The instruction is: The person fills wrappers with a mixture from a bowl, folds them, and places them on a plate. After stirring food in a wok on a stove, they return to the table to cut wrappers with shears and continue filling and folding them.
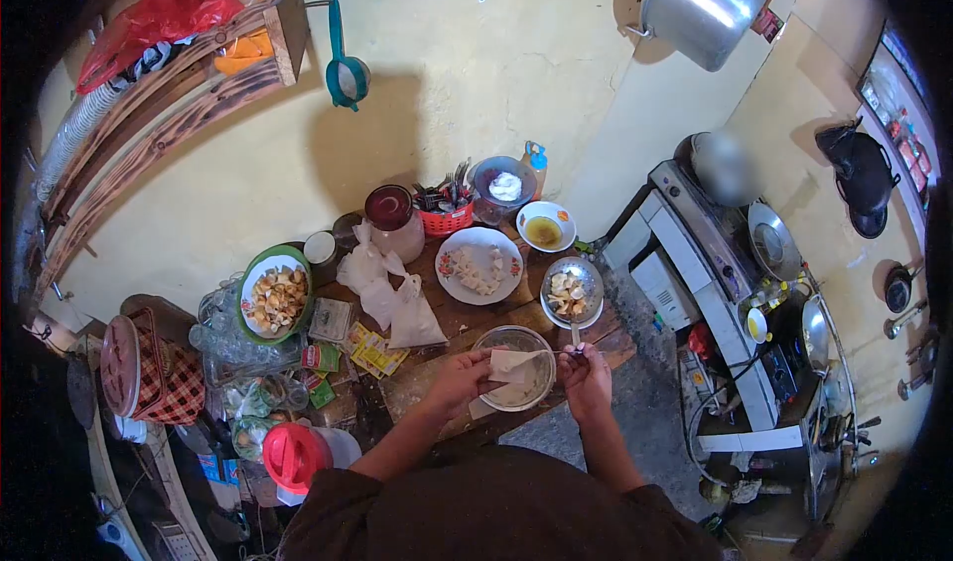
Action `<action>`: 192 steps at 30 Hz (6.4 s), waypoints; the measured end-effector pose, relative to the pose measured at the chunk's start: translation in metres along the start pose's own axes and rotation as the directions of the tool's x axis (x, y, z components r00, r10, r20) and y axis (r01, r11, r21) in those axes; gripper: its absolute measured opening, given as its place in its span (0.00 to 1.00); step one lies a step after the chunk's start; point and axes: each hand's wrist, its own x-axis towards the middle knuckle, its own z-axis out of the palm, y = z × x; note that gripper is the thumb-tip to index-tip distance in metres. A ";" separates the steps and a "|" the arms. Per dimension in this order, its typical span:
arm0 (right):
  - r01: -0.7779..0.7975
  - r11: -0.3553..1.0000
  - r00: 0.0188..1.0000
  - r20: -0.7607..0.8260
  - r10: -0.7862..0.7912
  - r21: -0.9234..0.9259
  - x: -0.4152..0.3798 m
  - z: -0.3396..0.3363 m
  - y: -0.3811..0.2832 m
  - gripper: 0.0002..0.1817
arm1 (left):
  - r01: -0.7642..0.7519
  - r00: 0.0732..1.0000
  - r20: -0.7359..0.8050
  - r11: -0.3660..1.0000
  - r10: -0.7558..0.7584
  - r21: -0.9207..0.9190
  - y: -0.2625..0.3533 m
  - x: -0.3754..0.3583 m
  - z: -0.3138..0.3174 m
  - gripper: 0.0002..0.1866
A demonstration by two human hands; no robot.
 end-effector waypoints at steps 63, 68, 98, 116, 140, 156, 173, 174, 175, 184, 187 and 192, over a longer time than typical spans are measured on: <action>0.852 0.114 0.511 0.768 -0.386 -0.510 -0.043 0.040 0.001 0.12 | -0.265 0.956 0.166 0.954 0.241 0.140 0.021 -0.043 0.012 0.20; 0.826 0.216 0.559 0.710 -0.429 -0.520 -0.047 0.046 -0.005 0.11 | -0.448 0.894 0.185 0.806 0.409 0.386 0.025 -0.053 0.011 0.18; 0.726 0.544 0.621 0.742 -0.255 -0.421 -0.050 0.064 -0.003 0.18 | -0.617 0.657 0.269 0.296 0.705 0.729 0.037 -0.070 0.047 0.15; 0.567 0.584 0.799 0.559 -0.221 -0.581 -0.011 0.036 0.017 0.12 | -0.572 0.727 0.226 0.389 0.649 0.723 0.025 -0.016 0.037 0.16; 0.224 0.279 0.962 0.258 0.091 -0.934 0.032 -0.045 0.054 0.16 | -0.132 0.668 0.083 0.008 0.740 0.991 0.080 0.306 -0.123 0.12; 0.632 -0.265 0.767 0.542 0.343 -0.728 0.041 -0.064 0.095 0.12 | -0.183 0.723 0.028 0.152 0.690 0.971 0.104 0.199 -0.085 0.14; 0.651 -0.221 0.752 0.656 0.058 -0.727 0.045 -0.033 0.058 0.07 | 0.151 0.985 -0.110 -0.354 0.132 0.923 -0.082 0.032 -0.199 0.18; 0.634 -0.220 0.762 0.647 0.018 -0.741 0.040 -0.028 0.052 0.07 | 0.151 0.985 -0.110 -0.352 0.135 0.924 -0.084 0.026 -0.187 0.18; 0.636 -0.223 0.760 0.649 0.019 -0.739 0.035 -0.024 0.048 0.07 | 0.234 0.955 -0.166 -0.276 0.247 0.932 -0.082 0.017 -0.160 0.19; 0.665 -0.048 0.718 0.655 -0.233 -0.746 0.007 -0.008 0.027 0.05 | 0.355 0.859 -0.276 -0.114 0.432 0.928 -0.094 0.009 -0.133 0.13; 0.704 0.005 0.681 0.674 -0.286 -0.710 0.003 -0.011 0.028 0.06 | 0.330 0.855 -0.245 -0.114 0.458 0.937 -0.097 0.010 -0.137 0.12; 0.631 0.026 0.765 0.617 -0.187 -0.775 -0.002 -0.023 0.038 0.06 | 0.362 0.857 -0.250 -0.182 0.451 0.914 -0.095 0.014 -0.143 0.10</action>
